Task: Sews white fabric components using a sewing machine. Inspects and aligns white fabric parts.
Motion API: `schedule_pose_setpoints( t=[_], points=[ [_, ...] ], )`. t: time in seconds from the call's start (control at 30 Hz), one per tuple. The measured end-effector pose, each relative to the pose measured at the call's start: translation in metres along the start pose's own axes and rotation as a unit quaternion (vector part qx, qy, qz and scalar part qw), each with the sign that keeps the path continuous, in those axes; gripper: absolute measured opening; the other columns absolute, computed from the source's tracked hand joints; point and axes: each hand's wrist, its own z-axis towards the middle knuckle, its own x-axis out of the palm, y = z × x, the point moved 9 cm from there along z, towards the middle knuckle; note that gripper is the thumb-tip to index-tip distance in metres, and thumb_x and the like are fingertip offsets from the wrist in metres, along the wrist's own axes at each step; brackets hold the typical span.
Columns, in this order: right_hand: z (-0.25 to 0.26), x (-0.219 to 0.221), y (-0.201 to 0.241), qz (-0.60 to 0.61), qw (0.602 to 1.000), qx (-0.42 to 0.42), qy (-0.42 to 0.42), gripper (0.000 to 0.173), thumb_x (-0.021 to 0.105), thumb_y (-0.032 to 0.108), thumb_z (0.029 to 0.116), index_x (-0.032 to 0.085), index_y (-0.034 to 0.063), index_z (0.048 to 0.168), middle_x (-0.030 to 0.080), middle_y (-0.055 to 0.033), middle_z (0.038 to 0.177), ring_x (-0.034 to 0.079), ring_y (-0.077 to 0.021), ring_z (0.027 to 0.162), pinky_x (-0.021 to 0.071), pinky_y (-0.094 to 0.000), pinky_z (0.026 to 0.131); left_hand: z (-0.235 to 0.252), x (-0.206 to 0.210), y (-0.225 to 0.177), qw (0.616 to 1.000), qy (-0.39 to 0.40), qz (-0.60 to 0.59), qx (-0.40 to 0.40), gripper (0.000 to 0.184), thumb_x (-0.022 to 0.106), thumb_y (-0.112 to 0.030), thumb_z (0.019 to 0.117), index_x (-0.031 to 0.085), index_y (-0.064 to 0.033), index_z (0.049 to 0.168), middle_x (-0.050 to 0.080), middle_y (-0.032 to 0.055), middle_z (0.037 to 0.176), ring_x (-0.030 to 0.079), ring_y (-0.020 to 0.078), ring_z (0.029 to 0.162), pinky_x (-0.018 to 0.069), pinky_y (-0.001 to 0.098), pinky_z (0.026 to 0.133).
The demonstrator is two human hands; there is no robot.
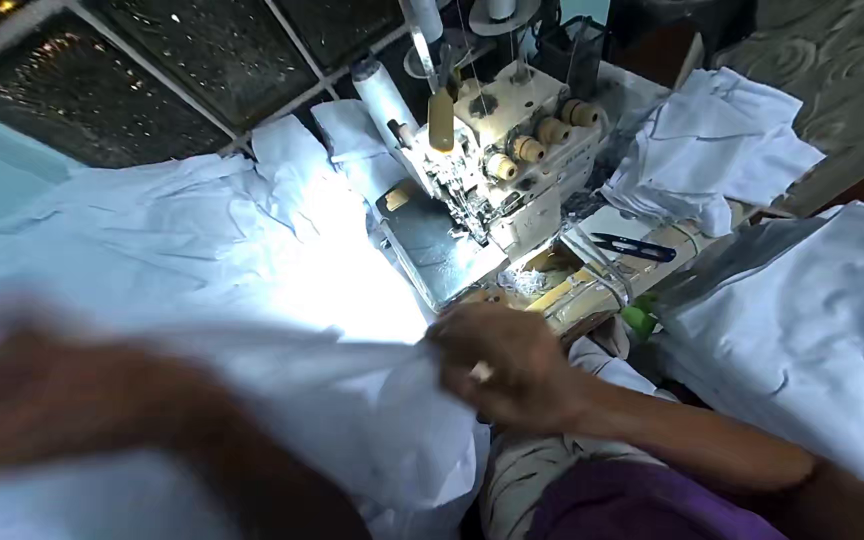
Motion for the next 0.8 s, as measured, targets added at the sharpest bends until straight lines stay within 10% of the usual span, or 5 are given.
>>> schedule_pose_setpoints(
  t=[0.1,0.23,0.37,0.53,0.8],
  points=[
    [-0.058,-0.04,-0.095,-0.027,0.962,0.271,0.002,0.009,0.064,0.003,0.0907,0.06,-0.003,0.095,0.065,-0.0062,0.079,0.063,-0.0063,0.068,0.0558,-0.0246,0.063,0.045,0.078,-0.151,0.994,0.083,-0.028,0.062,0.028,0.054,-0.007,0.1003,0.068,0.0112,0.116,0.07,0.0334,0.108,0.068,0.0504,0.1,0.0491,0.0612,0.087],
    [-0.118,-0.071,-0.132,-0.021,0.885,0.465,0.007,0.014,0.058,0.009,0.0992,0.057,-0.0017,0.108,0.065,-0.001,0.085,0.06,0.0004,0.073,0.0513,-0.0188,0.069,0.012,0.162,-0.185,0.96,0.255,-0.112,0.016,0.022,0.06,-0.012,0.0954,0.068,0.0069,0.088,0.066,0.0253,0.081,0.067,0.0432,0.08,0.0467,0.0607,0.073],
    [-0.127,-0.07,-0.128,0.03,0.879,0.475,0.009,0.008,0.054,0.007,0.1003,0.054,0.0007,0.106,0.064,0.0038,0.084,0.059,0.0056,0.073,0.0495,-0.0139,0.07,0.011,0.186,-0.182,0.919,0.37,-0.127,-0.054,0.023,0.07,-0.019,0.0909,0.066,0.0011,0.079,0.063,0.0184,0.076,0.063,0.0371,0.078,0.0439,0.0589,0.072],
    [-0.104,-0.067,-0.134,-0.006,0.893,0.45,-0.004,0.008,0.053,0.007,0.1012,0.055,0.0004,0.106,0.062,0.0016,0.083,0.058,0.0032,0.072,0.0496,-0.0155,0.068,0.016,0.211,-0.158,0.923,0.331,-0.141,-0.136,0.033,0.064,-0.021,0.0959,0.068,0.0083,0.111,0.066,0.0306,0.113,0.06,0.0464,0.113,0.042,0.0615,0.099],
    [-0.116,-0.075,-0.127,-0.058,0.895,0.44,0.034,0.01,0.055,0.008,0.1014,0.055,-0.0005,0.107,0.064,-0.0007,0.087,0.061,0.0034,0.075,0.0515,-0.0154,0.071,0.016,0.208,-0.18,0.93,0.339,-0.11,-0.092,0.023,0.064,-0.016,0.0942,0.069,0.0065,0.092,0.069,0.0271,0.096,0.066,0.0454,0.099,0.0444,0.0642,0.087]
  ],
)
